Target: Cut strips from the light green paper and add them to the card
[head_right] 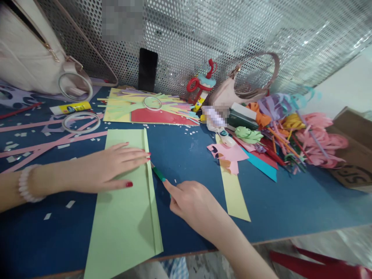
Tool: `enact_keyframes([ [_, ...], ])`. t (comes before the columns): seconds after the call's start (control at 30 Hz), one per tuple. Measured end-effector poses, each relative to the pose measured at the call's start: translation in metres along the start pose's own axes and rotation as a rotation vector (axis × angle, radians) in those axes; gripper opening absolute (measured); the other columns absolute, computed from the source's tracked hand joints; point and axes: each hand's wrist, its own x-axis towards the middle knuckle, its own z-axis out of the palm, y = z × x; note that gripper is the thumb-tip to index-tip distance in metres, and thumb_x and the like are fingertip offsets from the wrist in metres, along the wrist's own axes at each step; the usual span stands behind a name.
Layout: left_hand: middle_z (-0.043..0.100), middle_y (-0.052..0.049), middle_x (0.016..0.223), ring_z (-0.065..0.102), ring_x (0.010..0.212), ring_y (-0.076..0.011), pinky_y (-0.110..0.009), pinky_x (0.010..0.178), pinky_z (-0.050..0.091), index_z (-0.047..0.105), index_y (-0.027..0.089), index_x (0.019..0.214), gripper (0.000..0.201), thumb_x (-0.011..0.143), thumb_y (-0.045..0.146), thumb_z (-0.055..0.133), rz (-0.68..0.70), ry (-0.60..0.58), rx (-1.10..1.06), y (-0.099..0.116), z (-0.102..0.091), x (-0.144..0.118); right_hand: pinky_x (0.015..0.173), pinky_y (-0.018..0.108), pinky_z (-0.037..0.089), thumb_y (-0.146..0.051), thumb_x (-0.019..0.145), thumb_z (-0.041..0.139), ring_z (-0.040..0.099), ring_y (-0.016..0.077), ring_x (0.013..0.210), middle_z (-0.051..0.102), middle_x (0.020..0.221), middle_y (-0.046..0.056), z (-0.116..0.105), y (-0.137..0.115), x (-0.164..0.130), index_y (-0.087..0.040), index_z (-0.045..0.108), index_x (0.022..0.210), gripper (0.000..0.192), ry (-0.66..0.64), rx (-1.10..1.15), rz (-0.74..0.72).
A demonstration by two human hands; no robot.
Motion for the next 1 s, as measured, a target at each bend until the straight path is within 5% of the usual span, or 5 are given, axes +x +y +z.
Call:
enact_keyframes([
  [0.2,0.025,-0.009,0.154,0.014,0.144,-0.0258,-0.048,0.113,-0.007,0.027,0.017,0.149,0.069,0.097,0.062,0.023,-0.045,-0.012,0.048,-0.027,0.003,0.008,0.049,0.028,0.039,-0.004,0.075,0.053,0.057,0.0151,0.052,0.061,0.058,-0.001,0.000,0.002,0.000,-0.010,0.066,0.114,0.042,0.002,0.018,0.003],
  [1.0,0.013,-0.010,0.157,0.013,0.144,-0.0313,-0.059,0.111,0.004,0.023,0.026,0.150,0.066,0.095,0.063,0.026,-0.082,-0.081,-0.036,-0.025,0.005,0.006,0.054,0.026,0.039,-0.008,0.080,0.050,0.059,0.0143,0.057,0.066,0.064,0.002,0.005,0.018,0.032,-0.012,0.064,0.118,0.041,-0.098,-0.070,0.036],
])
